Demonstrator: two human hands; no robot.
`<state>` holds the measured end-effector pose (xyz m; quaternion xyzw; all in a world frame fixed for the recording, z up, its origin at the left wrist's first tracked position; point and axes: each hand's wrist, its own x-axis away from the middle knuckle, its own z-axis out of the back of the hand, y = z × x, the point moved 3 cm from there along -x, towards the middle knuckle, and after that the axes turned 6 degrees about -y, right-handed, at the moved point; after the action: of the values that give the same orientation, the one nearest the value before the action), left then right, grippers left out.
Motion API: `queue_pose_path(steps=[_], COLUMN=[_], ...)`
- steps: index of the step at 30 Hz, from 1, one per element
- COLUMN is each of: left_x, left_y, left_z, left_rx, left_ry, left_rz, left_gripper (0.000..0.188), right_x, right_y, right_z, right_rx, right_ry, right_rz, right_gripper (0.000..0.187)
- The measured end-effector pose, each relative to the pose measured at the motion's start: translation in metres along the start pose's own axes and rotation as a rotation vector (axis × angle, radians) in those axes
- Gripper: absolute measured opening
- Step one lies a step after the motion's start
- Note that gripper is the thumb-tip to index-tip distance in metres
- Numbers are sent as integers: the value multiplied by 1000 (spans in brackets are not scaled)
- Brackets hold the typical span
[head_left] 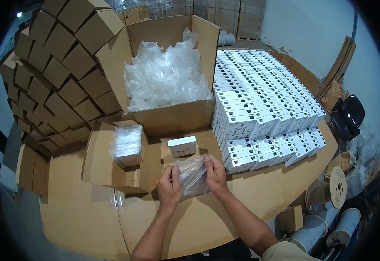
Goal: Packing individual white product boxes into clear plastic bags and organizing them into stacks.
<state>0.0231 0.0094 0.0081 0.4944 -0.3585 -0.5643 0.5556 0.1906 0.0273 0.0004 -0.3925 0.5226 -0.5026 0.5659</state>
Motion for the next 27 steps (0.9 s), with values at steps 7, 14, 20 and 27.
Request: queue_pose_path(steps=[7,14,20,27], left_x=[-3,-2,-4,-4], left_y=[-6,21,-9,14], left_z=[8,17,23,26], left_rx=[17,-385,-423,-300], left_ry=[38,-197,-27,-87], left_rz=[13,-131,-198,-39], left_gripper=[31,28,33,19], right_x=[1,4,0,-2], right_y=[-3,-14,-14,16], right_z=[0,2,1,10], right_rx=[55,186,164,36], right_ry=[117,202,261,241], right_rz=[-15,103,138,-2], right_gripper=[38,38,40,40])
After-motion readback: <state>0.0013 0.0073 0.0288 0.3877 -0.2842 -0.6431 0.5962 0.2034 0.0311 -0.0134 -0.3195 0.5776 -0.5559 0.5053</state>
